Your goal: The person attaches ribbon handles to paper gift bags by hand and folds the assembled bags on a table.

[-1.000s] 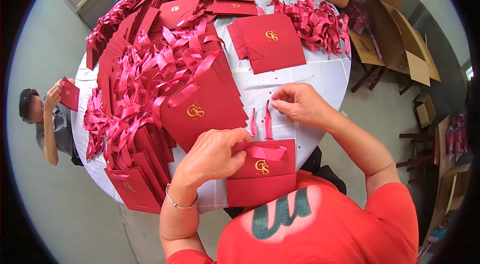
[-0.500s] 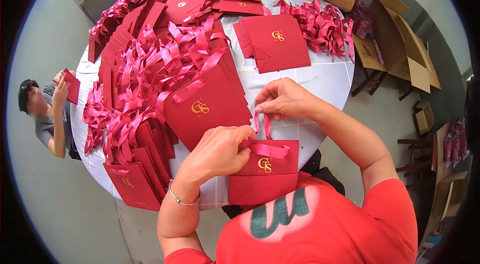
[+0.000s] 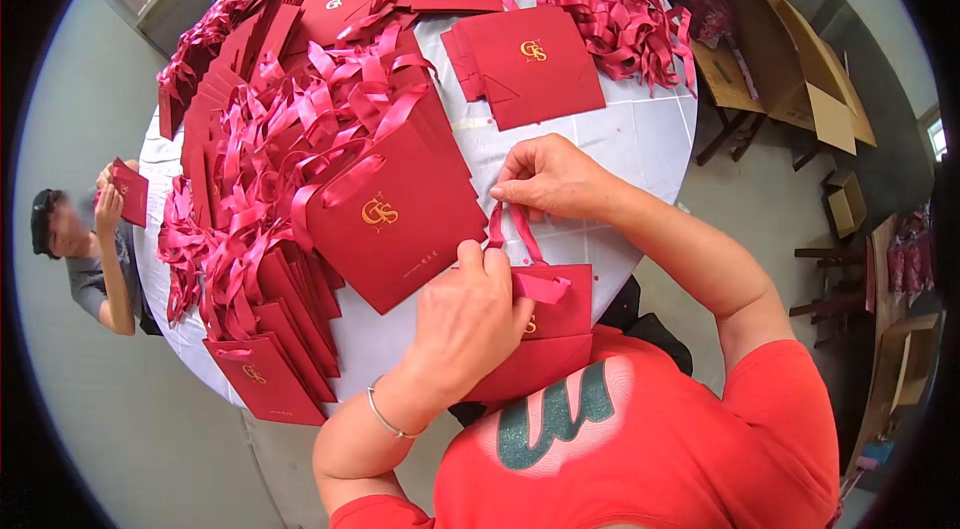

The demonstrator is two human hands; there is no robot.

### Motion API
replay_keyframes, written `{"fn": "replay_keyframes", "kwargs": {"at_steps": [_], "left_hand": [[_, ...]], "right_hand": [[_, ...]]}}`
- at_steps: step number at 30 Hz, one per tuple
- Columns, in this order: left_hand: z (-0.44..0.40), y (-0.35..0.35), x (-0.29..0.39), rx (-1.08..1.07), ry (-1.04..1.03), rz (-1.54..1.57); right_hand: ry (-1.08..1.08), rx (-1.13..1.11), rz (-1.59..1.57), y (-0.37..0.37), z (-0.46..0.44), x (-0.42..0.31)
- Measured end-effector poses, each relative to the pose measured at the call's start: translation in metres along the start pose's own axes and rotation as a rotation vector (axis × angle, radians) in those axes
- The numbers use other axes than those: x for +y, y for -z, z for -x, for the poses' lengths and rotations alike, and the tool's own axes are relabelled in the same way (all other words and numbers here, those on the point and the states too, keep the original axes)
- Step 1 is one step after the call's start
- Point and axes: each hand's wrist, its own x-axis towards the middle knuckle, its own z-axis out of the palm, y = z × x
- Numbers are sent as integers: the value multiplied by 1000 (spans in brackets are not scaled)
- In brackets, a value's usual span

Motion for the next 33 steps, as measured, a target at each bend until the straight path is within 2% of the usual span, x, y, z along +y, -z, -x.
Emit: {"fn": "replay_keyframes", "kwargs": {"at_steps": [3, 7, 11, 13, 18, 22, 24, 27, 29, 33], "left_hand": [[0, -15, 1, 123, -82, -210], [1, -16, 1, 137, -51, -102], [-1, -22, -1, 195, -124, -119], [-1, -22, -1, 211, -132, -136], [-2, -19, 0, 189, -166, -167], [-2, -18, -2, 191, -180, -153], [-3, -14, -4, 209, -169, -36], [-4, -6, -6, 242, -182, 29], [-3, 2, -6, 294, -171, 20], [-3, 19, -7, 574, -324, 190]], "right_hand": [[7, 1, 22, 2, -4, 3], [-60, 18, 10, 4, -5, -6], [-83, 43, 16, 8, -7, -6], [-44, 223, -108, 8, -11, 1], [2, 259, -203, 4, -11, 9], [46, 201, -248, 9, -8, 5], [91, 171, -239, 15, -3, -2], [137, 101, -390, 23, 21, -26], [149, 24, -477, 27, 43, -47], [223, -125, -575, 23, 79, -87]]}}
